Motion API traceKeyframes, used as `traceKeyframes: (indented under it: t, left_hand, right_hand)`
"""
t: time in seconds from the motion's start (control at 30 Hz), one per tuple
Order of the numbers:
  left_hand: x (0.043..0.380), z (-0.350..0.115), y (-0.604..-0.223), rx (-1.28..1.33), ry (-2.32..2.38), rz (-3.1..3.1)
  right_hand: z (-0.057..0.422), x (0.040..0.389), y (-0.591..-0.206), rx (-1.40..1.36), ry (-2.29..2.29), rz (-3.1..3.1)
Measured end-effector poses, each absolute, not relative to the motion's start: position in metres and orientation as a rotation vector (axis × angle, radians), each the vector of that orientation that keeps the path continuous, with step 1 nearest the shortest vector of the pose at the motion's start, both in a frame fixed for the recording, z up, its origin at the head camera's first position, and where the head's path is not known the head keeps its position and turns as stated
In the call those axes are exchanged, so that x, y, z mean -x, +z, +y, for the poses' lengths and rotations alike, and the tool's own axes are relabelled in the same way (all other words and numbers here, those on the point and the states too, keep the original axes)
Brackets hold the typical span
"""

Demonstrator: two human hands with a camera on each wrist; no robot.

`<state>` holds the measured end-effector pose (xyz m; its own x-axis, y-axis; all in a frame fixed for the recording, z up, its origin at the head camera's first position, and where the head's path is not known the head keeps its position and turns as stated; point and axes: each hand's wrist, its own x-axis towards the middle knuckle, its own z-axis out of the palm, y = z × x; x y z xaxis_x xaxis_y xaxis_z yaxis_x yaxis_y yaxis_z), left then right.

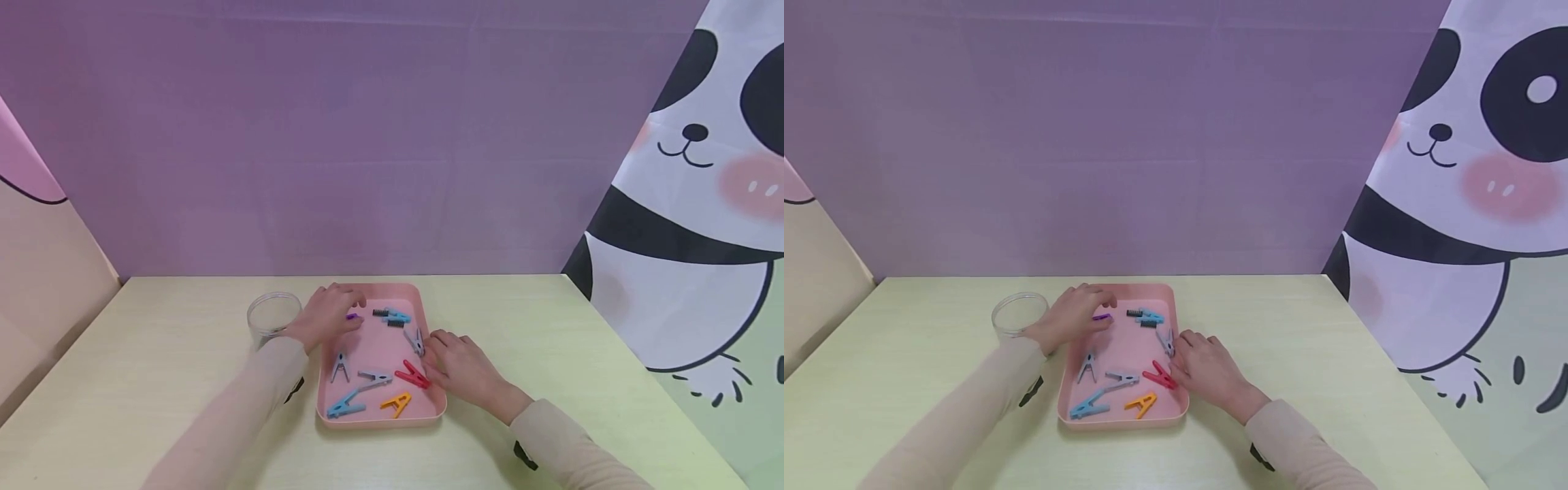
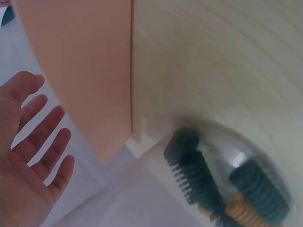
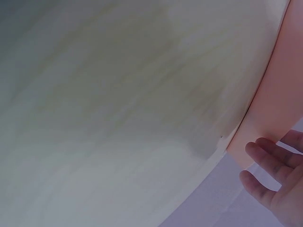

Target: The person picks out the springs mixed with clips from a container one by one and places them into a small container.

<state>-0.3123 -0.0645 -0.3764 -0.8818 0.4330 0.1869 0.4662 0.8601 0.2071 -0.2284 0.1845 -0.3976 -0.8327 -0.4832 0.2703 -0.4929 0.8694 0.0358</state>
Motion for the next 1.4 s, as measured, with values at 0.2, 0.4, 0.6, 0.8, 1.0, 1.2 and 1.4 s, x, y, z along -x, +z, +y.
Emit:
traceKeyframes:
  t: [0.2,0.4,0.6,0.8,1.0,1.2,1.4]
  left_hand:
    - [0.321,-0.059,-0.384,0.705,-0.385,-2.860]
    - [0.322,-0.053,-0.384,0.705,-0.417,-2.821]
    - [0.327,-0.049,-0.386,0.712,-0.336,-2.824]
    - [0.332,-0.042,-0.389,0.694,-0.202,-2.849]
    - [0.334,-0.038,-0.391,0.682,-0.027,-2.848]
    - [0.336,-0.036,-0.392,0.658,-0.015,-2.843]
    - [0.339,-0.035,-0.395,0.638,-0.023,-2.848]
  right_hand:
    - [0.184,0.229,-0.397,-0.734,0.049,-2.781]
    - [0.186,0.230,-0.398,-0.737,0.043,-2.778]
    - [0.186,0.231,-0.398,-0.743,0.037,-2.778]
    - [0.186,0.231,-0.398,-0.752,0.044,-2.782]
    - [0.186,0.231,-0.399,-0.747,0.035,-2.788]
    - [0.186,0.230,-0.398,-0.750,0.038,-2.775]
    - [0.186,0.230,-0.398,-0.751,0.041,-2.779]
